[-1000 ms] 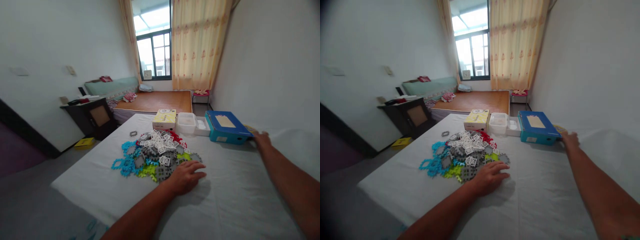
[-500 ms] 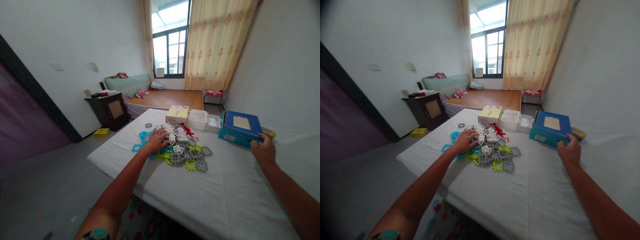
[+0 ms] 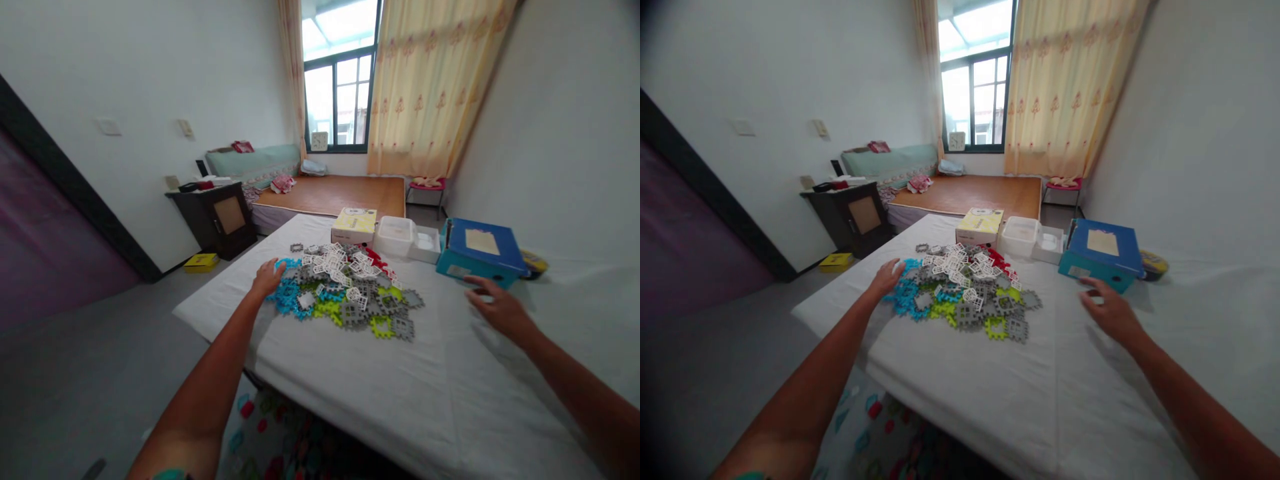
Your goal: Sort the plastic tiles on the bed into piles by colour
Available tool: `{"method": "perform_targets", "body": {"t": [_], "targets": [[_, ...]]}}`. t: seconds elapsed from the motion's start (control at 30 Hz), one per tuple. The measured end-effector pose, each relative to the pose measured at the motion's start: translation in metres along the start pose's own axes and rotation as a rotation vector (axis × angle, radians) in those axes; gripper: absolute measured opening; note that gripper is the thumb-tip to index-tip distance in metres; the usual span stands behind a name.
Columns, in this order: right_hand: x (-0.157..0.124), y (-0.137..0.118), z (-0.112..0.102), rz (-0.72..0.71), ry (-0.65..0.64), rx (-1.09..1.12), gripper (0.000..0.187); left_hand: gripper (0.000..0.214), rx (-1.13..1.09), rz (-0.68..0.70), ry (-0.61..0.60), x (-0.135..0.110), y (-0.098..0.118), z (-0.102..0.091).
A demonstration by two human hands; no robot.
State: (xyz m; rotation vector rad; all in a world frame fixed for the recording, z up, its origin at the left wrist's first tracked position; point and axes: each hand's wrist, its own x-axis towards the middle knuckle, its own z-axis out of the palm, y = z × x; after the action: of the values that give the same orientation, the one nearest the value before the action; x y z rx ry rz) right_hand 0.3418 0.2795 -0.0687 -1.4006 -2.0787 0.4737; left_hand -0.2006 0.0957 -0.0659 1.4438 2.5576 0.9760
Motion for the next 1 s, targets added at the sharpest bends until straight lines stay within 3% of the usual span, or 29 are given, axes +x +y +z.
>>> {"method": "perform_targets", "body": {"t": [0.03,0.1,0.2,0.33,0.47,0.63,0.83,1.0], "targets": [[-0.01,-0.015,0.016,-0.09,-0.161,0.076,0.058,0.053,-0.014,-0.034,-0.025,0.004,-0.006,0.003],[-0.024,-0.044,0.049,-0.307,-0.309,0.083,0.079,0.057,-0.037,-0.039,-0.054,0.012,-0.01,0.012],[-0.025,-0.079,0.087,-0.494,-0.305,-0.009,0.103,0.06,-0.11,0.008,-0.085,0.025,0.005,0.03],[-0.009,-0.107,0.113,-0.546,-0.275,-0.02,0.105,0.06,-0.231,0.11,-0.122,0.041,0.038,0.047],[-0.005,-0.118,0.128,-0.562,-0.238,-0.01,0.091,0.064,-0.309,0.204,-0.173,0.043,0.064,0.054],[-0.009,-0.113,0.139,-0.55,-0.105,0.107,0.069,0.059,-0.346,0.415,-0.224,0.029,0.088,0.057],[-0.005,-0.106,0.141,-0.482,-0.019,0.232,0.055,0.044,-0.198,0.586,-0.238,-0.005,0.139,0.05],[-0.002,-0.1,0.132,-0.318,0.023,0.233,0.047,0.034,-0.001,0.762,-0.276,-0.041,0.187,0.05]]}}
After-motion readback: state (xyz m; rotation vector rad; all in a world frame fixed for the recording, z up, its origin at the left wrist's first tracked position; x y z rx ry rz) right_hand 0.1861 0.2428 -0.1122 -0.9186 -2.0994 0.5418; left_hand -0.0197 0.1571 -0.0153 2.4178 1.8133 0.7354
